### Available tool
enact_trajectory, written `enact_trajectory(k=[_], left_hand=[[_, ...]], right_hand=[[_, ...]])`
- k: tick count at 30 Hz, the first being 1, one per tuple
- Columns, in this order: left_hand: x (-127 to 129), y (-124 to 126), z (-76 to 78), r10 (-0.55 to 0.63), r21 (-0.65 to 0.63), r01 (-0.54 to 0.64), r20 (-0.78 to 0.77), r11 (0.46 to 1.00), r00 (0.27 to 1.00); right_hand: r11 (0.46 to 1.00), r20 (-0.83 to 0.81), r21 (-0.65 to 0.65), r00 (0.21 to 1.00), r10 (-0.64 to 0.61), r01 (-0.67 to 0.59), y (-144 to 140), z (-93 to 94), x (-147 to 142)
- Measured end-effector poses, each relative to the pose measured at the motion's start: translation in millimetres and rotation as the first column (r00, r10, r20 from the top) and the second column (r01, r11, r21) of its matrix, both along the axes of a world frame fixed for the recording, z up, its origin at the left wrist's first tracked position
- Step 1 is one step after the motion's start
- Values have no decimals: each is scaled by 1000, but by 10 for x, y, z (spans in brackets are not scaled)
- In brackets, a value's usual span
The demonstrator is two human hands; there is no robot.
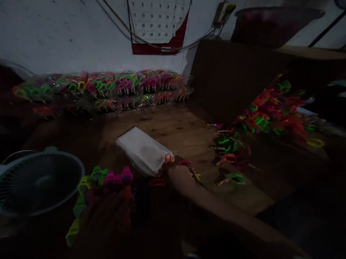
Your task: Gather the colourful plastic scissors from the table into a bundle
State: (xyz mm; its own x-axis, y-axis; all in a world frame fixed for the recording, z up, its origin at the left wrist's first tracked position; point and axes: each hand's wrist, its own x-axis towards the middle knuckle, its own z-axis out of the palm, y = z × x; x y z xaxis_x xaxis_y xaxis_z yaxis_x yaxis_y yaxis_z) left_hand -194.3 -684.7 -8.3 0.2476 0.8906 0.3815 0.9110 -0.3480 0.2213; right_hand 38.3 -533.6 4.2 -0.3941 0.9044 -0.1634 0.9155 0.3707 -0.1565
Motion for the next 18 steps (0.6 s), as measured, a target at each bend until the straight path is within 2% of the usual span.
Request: enact_trajectory(k=[2,4,8,11,15,18], left_hand=[[-68,19,-51,0,13,1,-24,1000,1000],[-174,54,-96,-11,22,13,-56,1000,998],[-417,128,-151,-43,61,50,-113,997,993],[-497,141,-149,-64,77,73,-111,994,992],[-465,127,-120,-67,47,71,-89,996,994],[-441,142,-113,-81,109,90,-83,990,993]], right_hand=[[982,60,-22,981,-184,186,-5,-42,-171],[941,79,-17,938,-336,338,43,-106,-288],[857,32,-8,857,-515,516,192,-238,-316],[789,-29,-16,789,-614,614,241,-295,-196],[706,-68,-101,703,-708,701,292,-304,-78],[691,-63,-140,690,-721,709,401,-286,-142]])
